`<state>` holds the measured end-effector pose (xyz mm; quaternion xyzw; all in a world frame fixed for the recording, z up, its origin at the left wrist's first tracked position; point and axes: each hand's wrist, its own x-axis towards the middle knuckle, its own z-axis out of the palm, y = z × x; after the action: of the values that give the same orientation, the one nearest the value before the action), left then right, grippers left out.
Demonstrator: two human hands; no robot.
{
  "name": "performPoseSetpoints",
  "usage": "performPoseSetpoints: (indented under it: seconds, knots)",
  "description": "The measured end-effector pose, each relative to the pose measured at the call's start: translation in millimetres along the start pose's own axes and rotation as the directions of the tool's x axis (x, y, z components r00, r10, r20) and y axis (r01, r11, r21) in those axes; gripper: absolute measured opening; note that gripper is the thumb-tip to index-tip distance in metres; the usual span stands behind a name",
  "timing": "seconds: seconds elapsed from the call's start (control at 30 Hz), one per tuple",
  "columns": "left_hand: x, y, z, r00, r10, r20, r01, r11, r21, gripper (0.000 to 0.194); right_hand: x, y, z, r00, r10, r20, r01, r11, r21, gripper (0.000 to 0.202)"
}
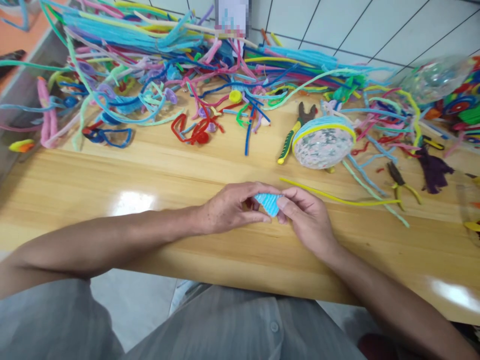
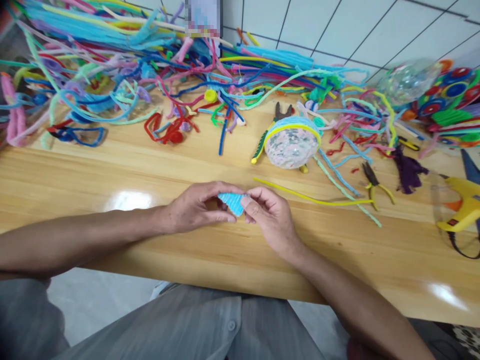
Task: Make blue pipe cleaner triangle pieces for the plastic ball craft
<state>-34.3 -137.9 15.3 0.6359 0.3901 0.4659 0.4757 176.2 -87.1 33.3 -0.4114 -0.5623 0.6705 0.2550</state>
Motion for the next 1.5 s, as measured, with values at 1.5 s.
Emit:
performPoseSetpoints:
  seconds: [1.5]
  knots:
    - [7.2, 13.3, -7.1, 0.932, -0.359, 0.040, 0.355, 0.889, -0.289, 0.029, -4.8, -1.1, 3.2, 0.993, -0.116, -0.021, 0.109, 0.971, -0.212, 0.018]
